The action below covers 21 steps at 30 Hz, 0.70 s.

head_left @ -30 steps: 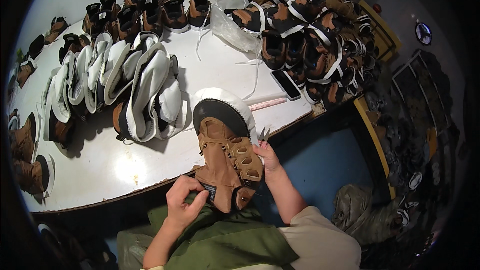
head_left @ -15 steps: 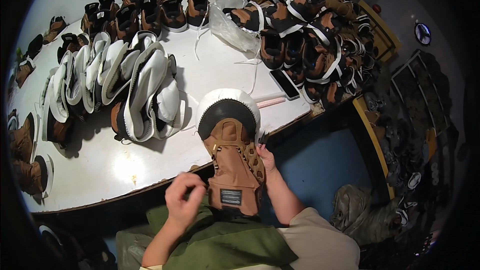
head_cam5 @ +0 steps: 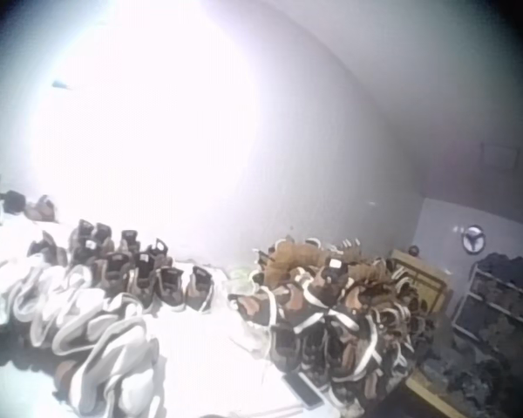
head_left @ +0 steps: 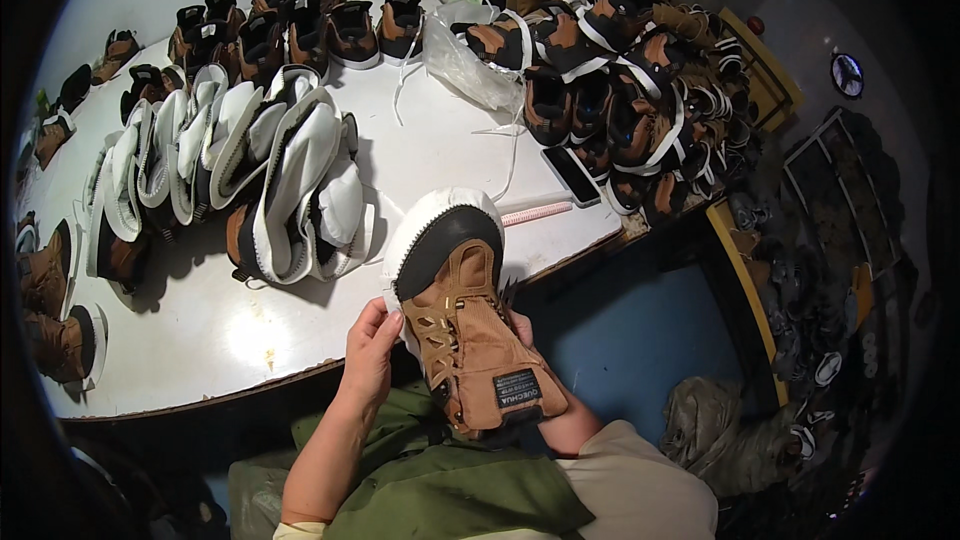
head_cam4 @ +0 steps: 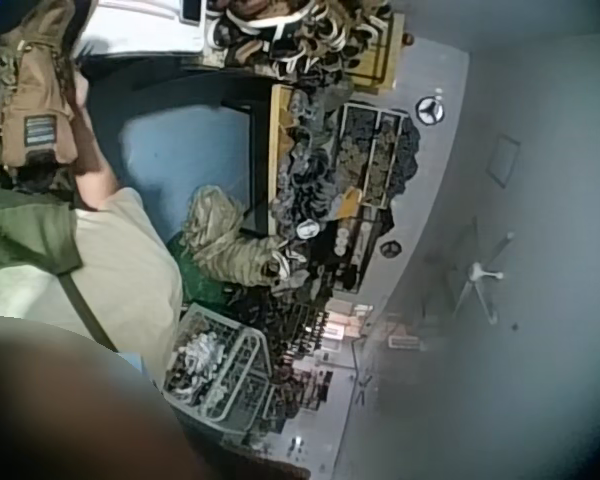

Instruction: The person sits on the floor and works on a brown high-top sneaker, using a small metal tool to scrape or adjust the white midsole and upper. They repeatedly rotate the shoe, insert the tool into the seam, and manipulate the laces and tongue area.

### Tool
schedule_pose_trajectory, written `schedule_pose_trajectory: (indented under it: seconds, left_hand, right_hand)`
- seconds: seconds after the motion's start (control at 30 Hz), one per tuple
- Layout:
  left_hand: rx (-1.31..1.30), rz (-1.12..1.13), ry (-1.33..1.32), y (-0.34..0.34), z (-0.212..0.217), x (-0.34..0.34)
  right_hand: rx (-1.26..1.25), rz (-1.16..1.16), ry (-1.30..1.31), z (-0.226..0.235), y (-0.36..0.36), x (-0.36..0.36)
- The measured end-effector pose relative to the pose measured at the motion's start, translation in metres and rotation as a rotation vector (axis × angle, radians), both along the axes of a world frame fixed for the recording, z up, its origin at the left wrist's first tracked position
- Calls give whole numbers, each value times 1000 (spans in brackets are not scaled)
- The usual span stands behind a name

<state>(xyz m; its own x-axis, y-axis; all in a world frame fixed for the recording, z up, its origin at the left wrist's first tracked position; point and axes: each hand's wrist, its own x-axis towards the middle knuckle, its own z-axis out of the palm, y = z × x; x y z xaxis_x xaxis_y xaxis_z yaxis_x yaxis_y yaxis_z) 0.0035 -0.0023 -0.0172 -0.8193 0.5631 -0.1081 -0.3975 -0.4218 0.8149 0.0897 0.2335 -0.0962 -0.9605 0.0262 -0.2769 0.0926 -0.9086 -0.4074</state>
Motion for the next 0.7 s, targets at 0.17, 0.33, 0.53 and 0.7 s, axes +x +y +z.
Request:
schedule_pose_trajectory:
  seconds: [0.17,0.33,0.53,0.7]
  left_hand:
    - [105,92,-35,3,6,-2]
    - [150,235,-57,10,2,-17]
    - [119,324,-78,10,-41,-39]
    - [26,343,-76,8,-58,-46]
  right_hand:
    - [81,92,11,-14,10,-9]
    - [894,20,-63,13,18,-33]
    - [1427,-228,-5,102,17,-73]
    - [1290,272,305,157,-33,-113]
